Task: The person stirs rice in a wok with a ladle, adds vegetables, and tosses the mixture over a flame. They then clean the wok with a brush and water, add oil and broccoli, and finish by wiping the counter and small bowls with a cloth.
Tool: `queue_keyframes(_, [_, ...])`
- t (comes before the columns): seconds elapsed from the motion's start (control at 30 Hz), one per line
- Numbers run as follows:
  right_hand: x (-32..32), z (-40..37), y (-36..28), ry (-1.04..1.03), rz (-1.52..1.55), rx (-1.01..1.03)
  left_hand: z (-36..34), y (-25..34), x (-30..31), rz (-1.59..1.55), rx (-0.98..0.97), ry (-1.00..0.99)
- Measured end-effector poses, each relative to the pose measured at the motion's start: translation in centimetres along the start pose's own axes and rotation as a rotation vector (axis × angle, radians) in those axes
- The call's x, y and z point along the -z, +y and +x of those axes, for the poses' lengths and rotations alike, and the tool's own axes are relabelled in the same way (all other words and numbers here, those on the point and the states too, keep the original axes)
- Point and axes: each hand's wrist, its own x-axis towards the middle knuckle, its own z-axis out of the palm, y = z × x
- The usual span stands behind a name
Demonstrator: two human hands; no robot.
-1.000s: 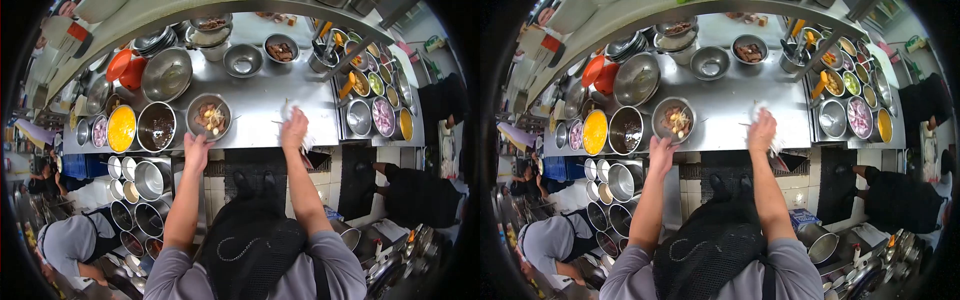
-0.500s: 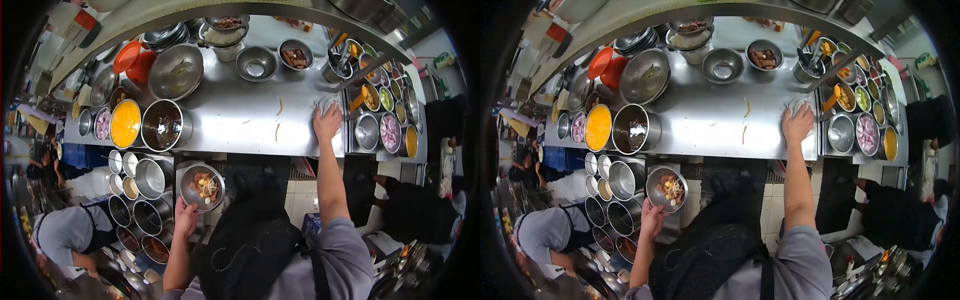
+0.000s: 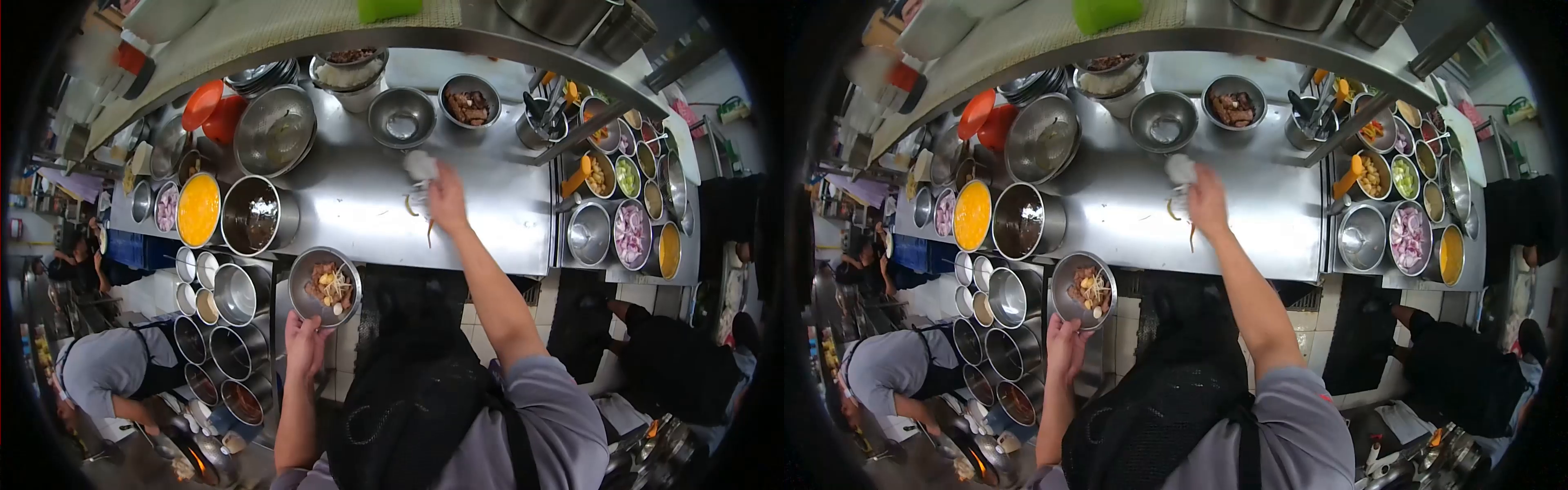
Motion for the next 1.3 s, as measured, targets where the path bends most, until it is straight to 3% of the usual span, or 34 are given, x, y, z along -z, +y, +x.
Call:
queue_keyframes(0.03, [0.9, 0.0, 1.4, 0.129, 0.094, -0.081, 0.8, 0.3, -1.0, 0.008, -0.015, 0.006])
queue_keyframes(0.13, [6.4, 0.9, 6.5, 0.242, -0.222, -0.122, 4.7, 1.1, -3.1, 0.015, -0.026, 0.005])
queue_keyframes(0.2, [9.0, 1.5, 8.6, 0.190, -0.453, -0.234, 9.8, 0.3, -3.6, -0.023, -0.049, -0.009])
queue_keyframes(0.27, [9.2, 2.0, 9.2, 0.226, -0.579, -0.154, 14.7, 0.8, -5.4, -0.118, -0.018, -0.029])
queue_keyframes(0.33, [7.4, 2.6, 8.1, 0.286, -0.586, -0.151, 20.0, 0.9, -6.5, -0.136, -0.026, -0.053])
queue_keyframes(0.4, [4.7, 2.5, 6.7, 0.208, -0.540, -0.095, 22.0, 0.3, -8.0, -0.151, -0.021, -0.082])
queue_keyframes(0.47, [2.6, 1.4, 3.3, 0.155, -0.442, -0.049, 22.7, 0.1, -9.8, -0.290, -0.069, 0.027])
queue_keyframes(0.5, [1.8, 0.6, 2.0, 0.108, -0.411, -0.019, 21.7, -0.5, -10.3, -0.317, 0.073, 0.051])
queue_keyframes(0.57, [1.9, -0.6, 0.1, -0.063, -0.226, 0.029, 18.8, -2.0, -13.9, -0.229, 0.135, 0.036])
queue_keyframes(0.63, [2.7, -1.7, 0.7, -0.028, -0.061, -0.015, 18.5, -3.6, -16.2, -0.140, 0.211, 0.039])
queue_keyframes(0.67, [3.3, -2.2, 1.2, 0.007, 0.105, -0.043, 20.4, -3.8, -18.0, -0.116, 0.139, -0.050])
queue_keyframes(0.73, [6.8, -2.3, 3.0, 0.242, 0.016, -0.055, 24.3, -2.6, -21.9, -0.112, 0.043, -0.124])
queue_keyframes(0.77, [8.5, -2.3, 4.5, 0.311, -0.214, -0.088, 25.9, -1.8, -23.7, -0.130, 0.027, -0.107])
queue_keyframes(0.87, [13.0, -1.1, 7.3, 0.274, -0.363, -0.234, 29.1, -1.2, -26.0, -0.077, -0.094, -0.087])
queue_keyframes(0.97, [12.2, -0.7, 9.8, 0.221, -0.445, -0.257, 26.2, -1.0, -25.7, -0.026, -0.162, -0.061])
queue_keyframes(1.03, [10.6, 0.3, 8.5, 0.218, -0.569, -0.216, 23.2, -1.9, -21.6, 0.036, -0.104, -0.156])
queue_keyframes(1.1, [8.1, 1.3, 7.5, 0.173, -0.539, -0.135, 15.8, -1.5, -18.4, 0.044, -0.083, -0.218])
queue_keyframes(1.23, [2.3, 4.0, 4.5, 0.075, -0.401, 0.050, 4.9, -2.9, -7.5, 0.133, 0.163, -0.158])
queue_keyframes(1.3, [-0.7, 6.4, 3.6, 0.033, -0.340, 0.086, 1.5, -4.7, -2.5, 0.188, 0.270, -0.003])
